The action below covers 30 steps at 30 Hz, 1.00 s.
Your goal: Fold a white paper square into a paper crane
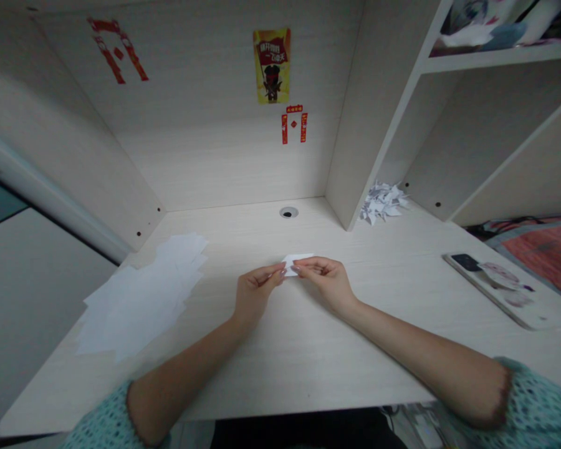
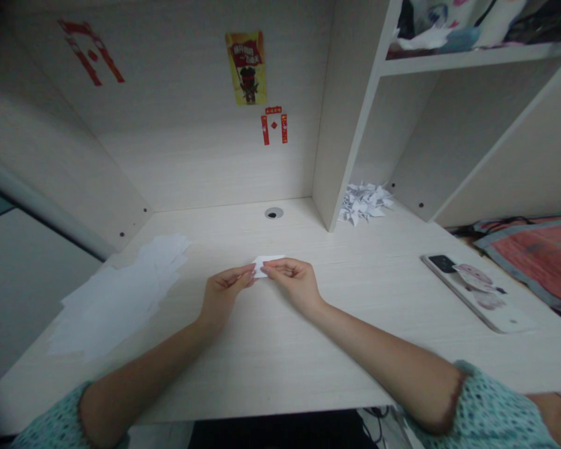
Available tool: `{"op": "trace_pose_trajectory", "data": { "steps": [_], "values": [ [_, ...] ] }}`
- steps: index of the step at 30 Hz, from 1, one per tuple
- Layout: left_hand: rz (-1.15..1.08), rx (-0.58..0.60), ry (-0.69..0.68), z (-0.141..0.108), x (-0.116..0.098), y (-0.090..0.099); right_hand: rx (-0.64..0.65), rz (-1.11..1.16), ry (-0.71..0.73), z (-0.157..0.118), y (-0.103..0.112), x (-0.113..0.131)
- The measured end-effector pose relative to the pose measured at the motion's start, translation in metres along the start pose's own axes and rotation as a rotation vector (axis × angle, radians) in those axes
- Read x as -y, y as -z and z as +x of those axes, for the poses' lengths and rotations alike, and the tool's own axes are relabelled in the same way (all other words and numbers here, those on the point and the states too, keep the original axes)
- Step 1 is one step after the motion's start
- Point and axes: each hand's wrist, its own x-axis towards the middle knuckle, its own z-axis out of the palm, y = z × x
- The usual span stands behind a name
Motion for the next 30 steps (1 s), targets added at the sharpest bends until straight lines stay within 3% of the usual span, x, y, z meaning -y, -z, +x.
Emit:
{"op": "trace_pose_trajectory", "data": {
  "steps": [9,15,21,27,30],
  "values": [
    [-0.008,0.031,0.006,0.001,0.000,0.000,0.014,-0.008,0.003,0.003,0.002,-0.003],
    [-0.042,0.108,0.059,0.003,0.004,0.001,-0.023,0.051,0.043,0.006,0.001,-0.009],
    [-0.038,0.110,0.136,0.004,0.004,0.002,0.010,0.028,0.071,0.006,0.003,-0.012],
    [0.268,0.244,0.107,0.002,0.003,0.006,0.062,-0.085,0.154,0.008,0.008,-0.008],
    [0.372,0.257,0.090,0.002,0.004,0.007,0.106,-0.153,0.172,0.007,0.009,-0.006]
  ]
}}
